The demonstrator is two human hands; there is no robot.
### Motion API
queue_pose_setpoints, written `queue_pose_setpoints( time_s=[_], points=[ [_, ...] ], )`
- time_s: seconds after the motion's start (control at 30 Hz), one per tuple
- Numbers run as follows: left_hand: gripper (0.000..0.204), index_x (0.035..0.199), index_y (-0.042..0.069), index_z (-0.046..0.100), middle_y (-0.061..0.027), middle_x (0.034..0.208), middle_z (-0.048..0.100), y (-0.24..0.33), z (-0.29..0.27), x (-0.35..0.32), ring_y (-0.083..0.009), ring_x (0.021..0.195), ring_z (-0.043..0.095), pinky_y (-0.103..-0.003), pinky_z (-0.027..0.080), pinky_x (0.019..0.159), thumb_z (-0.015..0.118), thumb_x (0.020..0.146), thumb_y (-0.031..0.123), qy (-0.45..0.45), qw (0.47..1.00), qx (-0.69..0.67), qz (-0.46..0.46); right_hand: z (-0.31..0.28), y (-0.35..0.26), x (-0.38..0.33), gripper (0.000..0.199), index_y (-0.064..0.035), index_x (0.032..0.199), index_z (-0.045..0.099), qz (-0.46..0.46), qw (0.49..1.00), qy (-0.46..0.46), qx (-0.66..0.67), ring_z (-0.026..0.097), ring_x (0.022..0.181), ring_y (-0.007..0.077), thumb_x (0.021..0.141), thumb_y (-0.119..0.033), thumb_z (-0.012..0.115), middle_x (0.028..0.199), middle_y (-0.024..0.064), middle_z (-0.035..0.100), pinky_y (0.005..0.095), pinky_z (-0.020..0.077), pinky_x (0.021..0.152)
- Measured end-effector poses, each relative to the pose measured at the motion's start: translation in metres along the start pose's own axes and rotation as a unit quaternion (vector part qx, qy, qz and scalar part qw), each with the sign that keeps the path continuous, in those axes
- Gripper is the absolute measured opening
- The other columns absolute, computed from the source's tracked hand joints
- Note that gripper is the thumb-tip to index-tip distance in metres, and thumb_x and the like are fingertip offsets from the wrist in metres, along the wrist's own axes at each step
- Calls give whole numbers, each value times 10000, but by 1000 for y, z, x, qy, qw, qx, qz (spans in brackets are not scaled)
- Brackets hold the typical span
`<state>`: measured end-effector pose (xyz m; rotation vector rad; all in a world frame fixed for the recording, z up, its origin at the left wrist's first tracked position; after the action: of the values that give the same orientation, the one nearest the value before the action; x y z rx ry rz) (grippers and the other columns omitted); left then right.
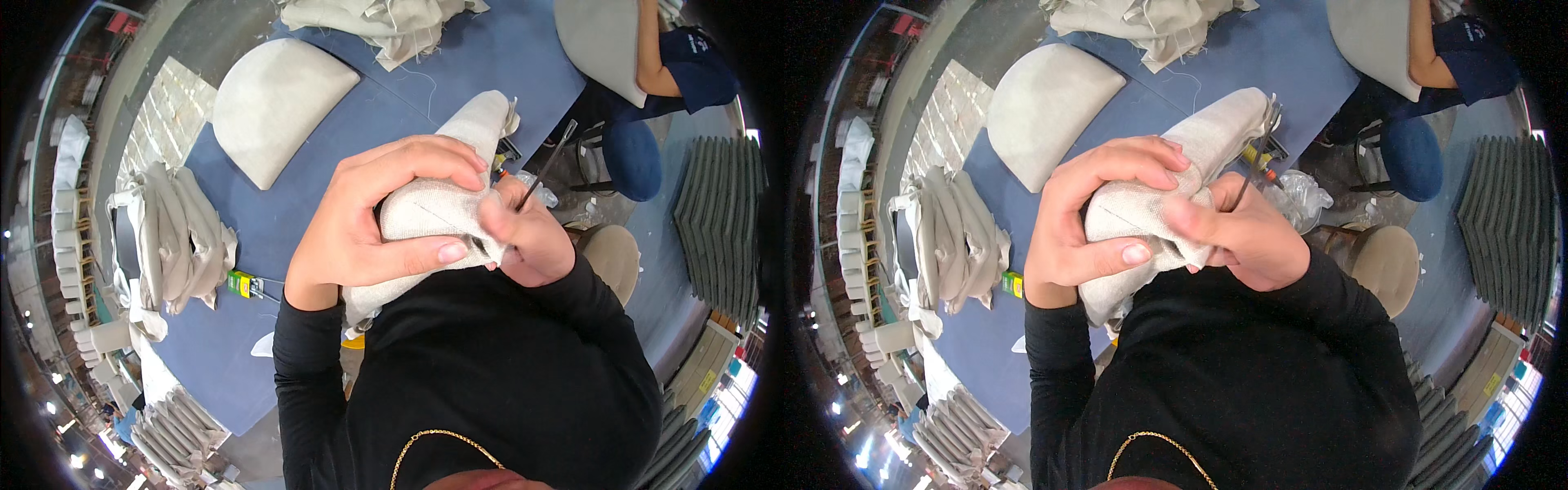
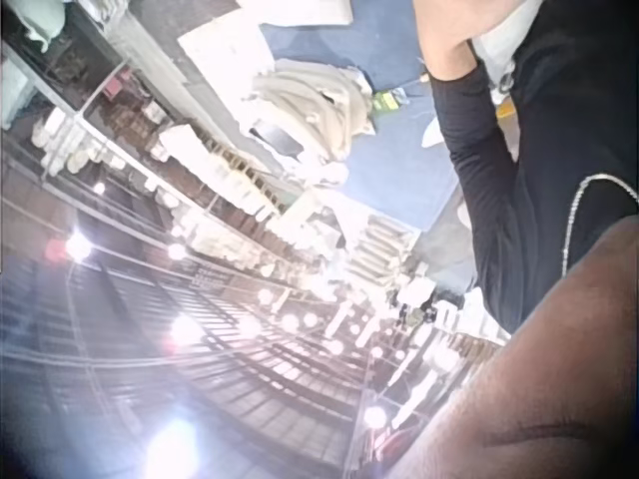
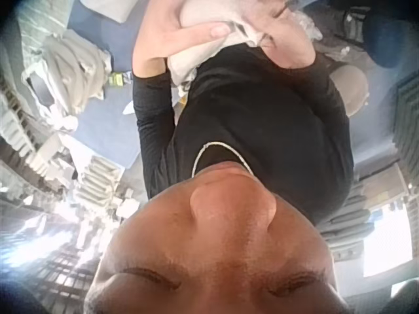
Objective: The person covers a cushion with fabric, trims excess material with scissors, and secures the fabric to the cushion base using a staple gun. They repeatedly adjust the fabric and re-staple edges to ensure a tight fit.
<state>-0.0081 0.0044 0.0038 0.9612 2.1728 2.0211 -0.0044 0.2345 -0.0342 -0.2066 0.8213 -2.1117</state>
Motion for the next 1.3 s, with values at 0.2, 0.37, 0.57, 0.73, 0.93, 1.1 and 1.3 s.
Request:
queue_pose_setpoints(
  time_s=[0.2, 0.37, 0.57, 0.73, 0.93, 1.1, 1.3],
  points=[
    [531, 1137, -11, 772, -198, 1139, 771, 3, 3, -11, -367, 1148, 741, -533, 478, 1148, 864, 745, 335, 50, 998, -2, -33, 11, 21, 11, 239, -57, 1042, 710, -20, 999, 29, 18, 668, 908, 116, 1001, -292, 732, 994, 43, 709, 293, 492, 765],
    [546, 1117, -14, 781, -215, 1149, 775, 11, -6, -24, -366, 1142, 747, -538, 479, 1145, 882, 746, 374, 81, 995, -2, -66, 14, 36, 26, 722, -25, 1461, 537, 28, 999, 27, -20, 683, 1221, 257, 909, -462, 695, 1318, 149, 673, 399, 558, 999],
    [545, 1118, 12, 772, -248, 1233, 753, 1, -3, -31, -416, 1214, 713, -561, 469, 1147, 933, 733, 362, 117, 992, -47, -13, 18, 41, 35, 457, -4, 1362, 657, -53, 997, -32, 53, 695, 1211, 215, 991, -272, 647, 1303, 119, 708, 377, 546, 1013],
    [464, 1071, 61, 768, -269, 1283, 736, -12, -8, -29, -463, 1267, 678, -602, 459, 1142, 981, 688, 212, 77, 990, -31, 116, 22, 41, 31, 510, 9, 1374, 651, -61, 996, 17, 56, 685, 1249, 245, 988, -325, 656, 1339, 143, 697, 391, 543, 1035],
    [452, 1099, 74, 787, -283, 1324, 722, -9, -8, -31, -466, 1255, 682, -565, 496, 1096, 956, 685, 136, 65, 993, -26, 98, 18, 37, 25, 591, -9, 1444, 593, -28, 999, 8, 23, 666, 1290, 266, 983, -368, 679, 1369, 155, 677, 416, 533, 1074],
    [475, 1132, 83, 805, -271, 1346, 712, -6, 0, -34, -462, 1237, 689, -531, 518, 1058, 931, 676, 123, 86, 992, -39, 86, 18, 38, 17, 764, -42, 1527, 507, 10, 999, 32, 14, 636, 1337, 283, 925, -454, 733, 1424, 155, 633, 437, 528, 1102],
    [633, 1207, 76, 785, -228, 1369, 705, 2, -1, -25, -432, 1300, 661, -514, 491, 1096, 965, 618, 223, 51, 997, -5, 50, 7, 40, 18, 938, -74, 1560, 463, -1, 997, 23, 73, 612, 1369, 308, 823, -547, 798, 1452, 147, 596, 466, 526, 1132]
  ],
)
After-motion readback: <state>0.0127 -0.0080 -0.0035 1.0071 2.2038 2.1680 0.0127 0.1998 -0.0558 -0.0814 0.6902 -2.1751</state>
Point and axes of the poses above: each hand's wrist, its own x-axis towards the middle knuckle, its own z-axis out of the palm, y = z × x, the point moved 1 cm from there along x, towards the middle knuckle
